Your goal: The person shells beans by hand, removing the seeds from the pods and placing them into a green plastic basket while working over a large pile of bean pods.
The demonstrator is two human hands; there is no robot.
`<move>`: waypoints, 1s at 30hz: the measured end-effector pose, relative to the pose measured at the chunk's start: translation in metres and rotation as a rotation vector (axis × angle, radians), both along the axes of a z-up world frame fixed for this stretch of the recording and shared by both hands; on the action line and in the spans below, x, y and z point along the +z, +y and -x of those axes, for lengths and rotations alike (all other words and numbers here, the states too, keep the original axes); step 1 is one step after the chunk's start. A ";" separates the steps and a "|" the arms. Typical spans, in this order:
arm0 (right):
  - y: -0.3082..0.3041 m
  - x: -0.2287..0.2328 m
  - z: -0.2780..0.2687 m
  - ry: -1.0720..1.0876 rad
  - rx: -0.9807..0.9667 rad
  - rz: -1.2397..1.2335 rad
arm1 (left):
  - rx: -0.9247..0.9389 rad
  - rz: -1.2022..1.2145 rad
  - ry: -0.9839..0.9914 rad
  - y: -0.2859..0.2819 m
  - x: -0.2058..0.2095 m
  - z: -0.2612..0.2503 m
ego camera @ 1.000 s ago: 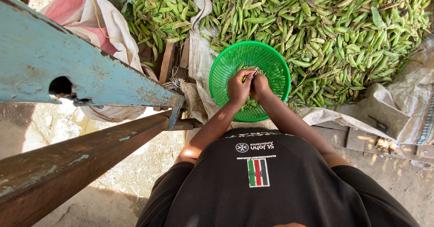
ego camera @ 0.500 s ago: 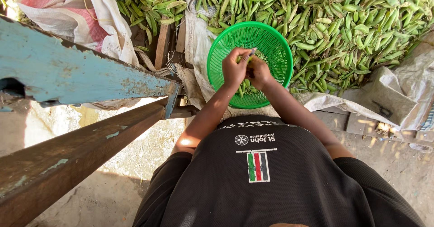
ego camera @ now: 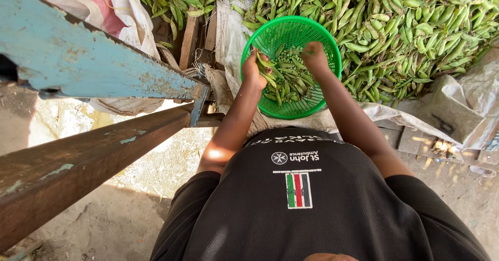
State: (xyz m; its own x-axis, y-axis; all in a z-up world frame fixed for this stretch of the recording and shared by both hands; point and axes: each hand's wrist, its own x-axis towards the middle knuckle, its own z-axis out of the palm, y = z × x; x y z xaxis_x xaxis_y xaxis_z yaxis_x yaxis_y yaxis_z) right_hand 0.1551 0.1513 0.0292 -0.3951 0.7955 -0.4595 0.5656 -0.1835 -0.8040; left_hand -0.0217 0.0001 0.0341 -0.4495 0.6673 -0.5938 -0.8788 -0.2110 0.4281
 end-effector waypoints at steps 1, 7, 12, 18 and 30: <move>-0.003 -0.011 -0.001 -0.127 0.171 -0.158 | -0.006 0.031 -0.002 -0.003 -0.011 -0.001; -0.046 -0.023 0.013 -0.372 0.642 -0.682 | -0.043 -0.102 -0.208 -0.013 -0.041 -0.008; -0.052 -0.008 0.014 -0.512 0.664 -0.536 | -0.126 -0.012 -0.133 -0.016 -0.056 -0.012; -0.037 0.017 -0.007 -0.284 0.509 -0.524 | -0.182 0.156 -0.043 -0.021 -0.062 -0.016; -0.041 0.045 -0.013 0.506 0.149 -0.090 | -0.289 0.271 0.474 -0.001 0.030 -0.059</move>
State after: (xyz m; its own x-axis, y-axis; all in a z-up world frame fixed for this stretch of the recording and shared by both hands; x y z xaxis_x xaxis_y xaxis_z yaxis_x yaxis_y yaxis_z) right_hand 0.1684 0.1105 0.0745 -0.6614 0.7411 -0.1150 0.1177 -0.0490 -0.9918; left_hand 0.0376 -0.0004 0.0644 -0.5299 0.6549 -0.5388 -0.5850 0.1778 0.7913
